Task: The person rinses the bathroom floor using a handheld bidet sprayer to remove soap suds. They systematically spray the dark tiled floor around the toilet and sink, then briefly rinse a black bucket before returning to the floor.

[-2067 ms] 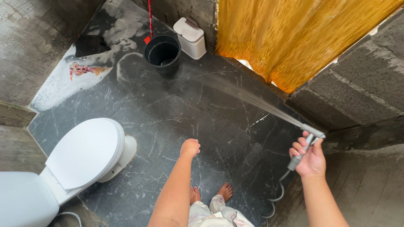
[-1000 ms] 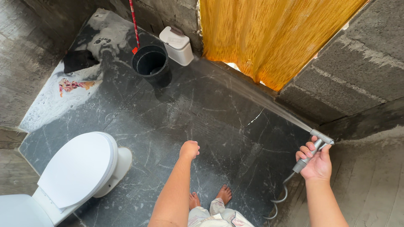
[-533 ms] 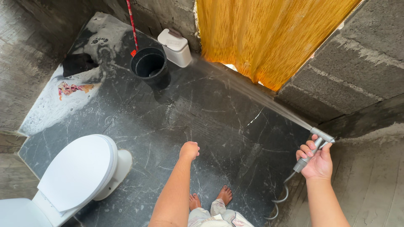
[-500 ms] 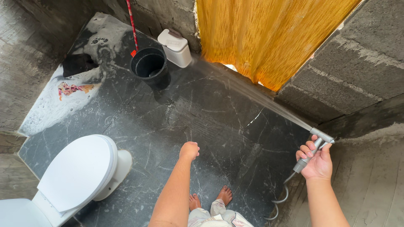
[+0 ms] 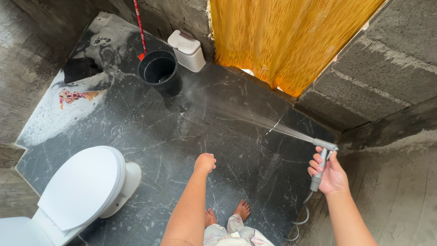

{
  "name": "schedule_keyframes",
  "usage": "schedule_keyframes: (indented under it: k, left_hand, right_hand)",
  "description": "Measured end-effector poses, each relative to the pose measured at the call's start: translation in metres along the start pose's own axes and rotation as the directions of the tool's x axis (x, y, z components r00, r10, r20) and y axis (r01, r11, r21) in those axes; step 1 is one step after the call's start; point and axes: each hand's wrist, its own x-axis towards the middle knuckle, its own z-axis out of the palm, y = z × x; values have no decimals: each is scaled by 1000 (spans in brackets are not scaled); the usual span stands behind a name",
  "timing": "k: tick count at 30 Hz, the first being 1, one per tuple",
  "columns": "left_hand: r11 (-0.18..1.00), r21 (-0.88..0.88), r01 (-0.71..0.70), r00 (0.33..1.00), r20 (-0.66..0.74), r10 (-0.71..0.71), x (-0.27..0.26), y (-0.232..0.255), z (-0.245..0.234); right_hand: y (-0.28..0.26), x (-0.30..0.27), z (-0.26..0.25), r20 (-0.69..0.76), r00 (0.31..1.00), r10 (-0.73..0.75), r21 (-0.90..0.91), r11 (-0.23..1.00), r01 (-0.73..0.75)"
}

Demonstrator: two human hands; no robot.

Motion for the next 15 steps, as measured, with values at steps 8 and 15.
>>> schedule_keyframes:
  k: [8,15]
  left_hand:
    - [1000,-25,-1,1000,6,2,2,-4,1]
    - [999,-39,2,1000,12,-2,8,-11,3]
  right_hand:
    - [1,2,25,0,997,-81,43,996,80]
    - [25,8,48,116,958,264,-150,958,-245]
